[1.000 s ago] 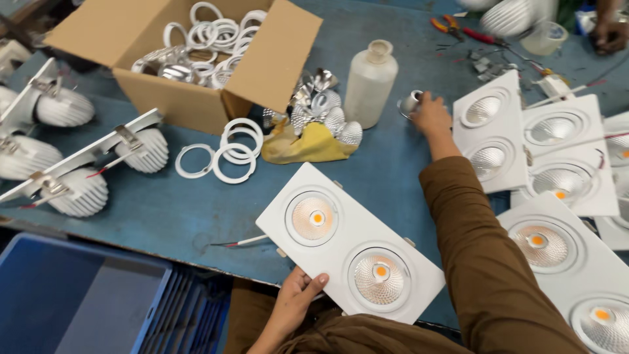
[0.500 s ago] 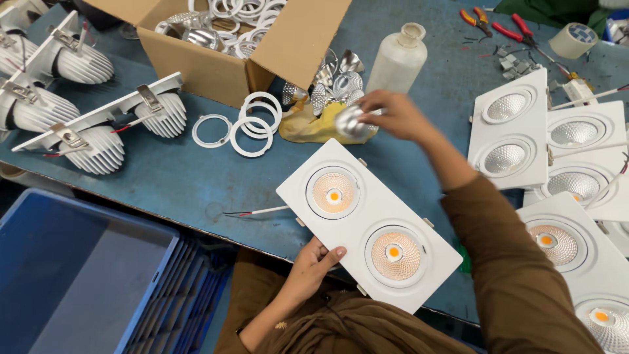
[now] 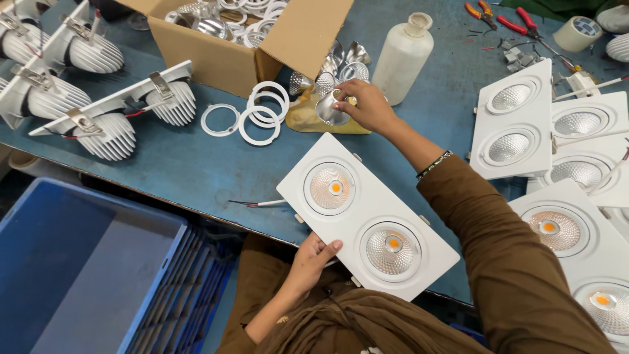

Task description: The person assembles a dual LED ceiling light fixture by inserting LED modules into a white housing, wiping the interior with a yellow cloth, and securing clear plastic covers over each module. They then place the completed unit into a blue crate.

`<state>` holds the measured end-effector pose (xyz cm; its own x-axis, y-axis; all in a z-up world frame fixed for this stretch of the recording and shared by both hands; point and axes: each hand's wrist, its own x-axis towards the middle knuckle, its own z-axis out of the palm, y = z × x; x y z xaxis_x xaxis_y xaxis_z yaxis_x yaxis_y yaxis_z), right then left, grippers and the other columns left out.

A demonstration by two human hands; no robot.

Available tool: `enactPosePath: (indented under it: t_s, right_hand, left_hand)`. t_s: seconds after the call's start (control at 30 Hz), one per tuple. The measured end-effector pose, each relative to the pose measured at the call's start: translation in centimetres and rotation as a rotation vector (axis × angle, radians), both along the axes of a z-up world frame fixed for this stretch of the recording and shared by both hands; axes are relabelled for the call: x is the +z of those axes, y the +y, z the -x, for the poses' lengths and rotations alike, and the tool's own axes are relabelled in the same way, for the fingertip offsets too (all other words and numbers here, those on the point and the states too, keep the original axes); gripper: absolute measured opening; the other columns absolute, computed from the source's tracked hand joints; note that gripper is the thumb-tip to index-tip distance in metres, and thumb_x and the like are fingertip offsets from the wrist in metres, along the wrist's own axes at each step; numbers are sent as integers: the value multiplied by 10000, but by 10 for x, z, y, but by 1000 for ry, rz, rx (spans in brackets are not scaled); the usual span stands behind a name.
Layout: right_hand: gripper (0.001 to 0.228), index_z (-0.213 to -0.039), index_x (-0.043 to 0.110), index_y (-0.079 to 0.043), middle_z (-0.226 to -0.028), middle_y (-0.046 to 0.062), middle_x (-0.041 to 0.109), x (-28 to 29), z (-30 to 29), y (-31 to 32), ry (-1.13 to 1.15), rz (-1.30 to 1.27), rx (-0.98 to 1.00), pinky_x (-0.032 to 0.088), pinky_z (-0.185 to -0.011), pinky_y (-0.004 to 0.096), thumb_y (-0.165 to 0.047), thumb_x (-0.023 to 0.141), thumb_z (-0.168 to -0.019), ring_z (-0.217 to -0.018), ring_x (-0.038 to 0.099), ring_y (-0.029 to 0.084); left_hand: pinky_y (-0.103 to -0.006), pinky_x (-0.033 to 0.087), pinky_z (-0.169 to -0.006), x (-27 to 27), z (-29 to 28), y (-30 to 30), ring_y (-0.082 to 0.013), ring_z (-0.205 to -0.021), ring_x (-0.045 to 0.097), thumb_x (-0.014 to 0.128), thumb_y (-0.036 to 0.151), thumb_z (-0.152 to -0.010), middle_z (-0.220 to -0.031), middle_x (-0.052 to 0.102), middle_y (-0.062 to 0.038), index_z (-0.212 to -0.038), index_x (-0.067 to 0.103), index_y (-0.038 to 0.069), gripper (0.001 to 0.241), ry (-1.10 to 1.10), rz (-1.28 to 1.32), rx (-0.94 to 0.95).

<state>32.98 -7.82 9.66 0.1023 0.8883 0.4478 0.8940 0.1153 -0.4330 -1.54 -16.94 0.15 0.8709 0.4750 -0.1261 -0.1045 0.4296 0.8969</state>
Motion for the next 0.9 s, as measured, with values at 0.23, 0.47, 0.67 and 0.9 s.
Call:
enactPosePath:
  t_s: [0.23, 0.47, 0.67, 0.9]
  right_hand:
    - [232, -1015, 697, -36, -1215, 134, 658, -17, 22, 61, -51, 41, 84, 518, -917, 435, -242, 751, -921, -1069, 653, 345]
    - [376, -1202, 666, -74, -1236, 157, 618, -20, 37, 63, -102, 256, -24, 506, -954, 440, -221, 774, -872, -1136, 629, 354]
    - [423, -1325, 586, -37, -1290, 103, 708, 0, 15, -87, 494, 147, 8, 571, -976, 360, -260, 678, -978, -1147, 720, 218]
    - [300, -1222, 625, -27, -1120, 139, 738, -38, 44, -279, 1132, -411, -614, 582, -791, 320, -244, 622, -1015, -976, 731, 219]
  left_hand:
    - [-322, 509, -1018, -1, -1, 1, -149, -1118, 666, 676, 251, -964, -1214, 719, -110, -1348, 556, -47, 501, -39, 44, -7]
    - [-339, 531, -962, -8, 3, -1, -170, -1085, 671, 722, 191, -919, -1181, 721, -118, -1307, 551, -38, 482, 21, 110, 35]
    - [-336, 529, -977, 2, -5, -1, -171, -1087, 675, 765, 109, -863, -1198, 723, -109, -1295, 551, -33, 503, 1, 73, 123]
    - [-357, 586, -818, 35, -32, 31, -194, -951, 705, 764, 130, -851, -1110, 738, -111, -1261, 583, 19, 461, 227, -44, -66]
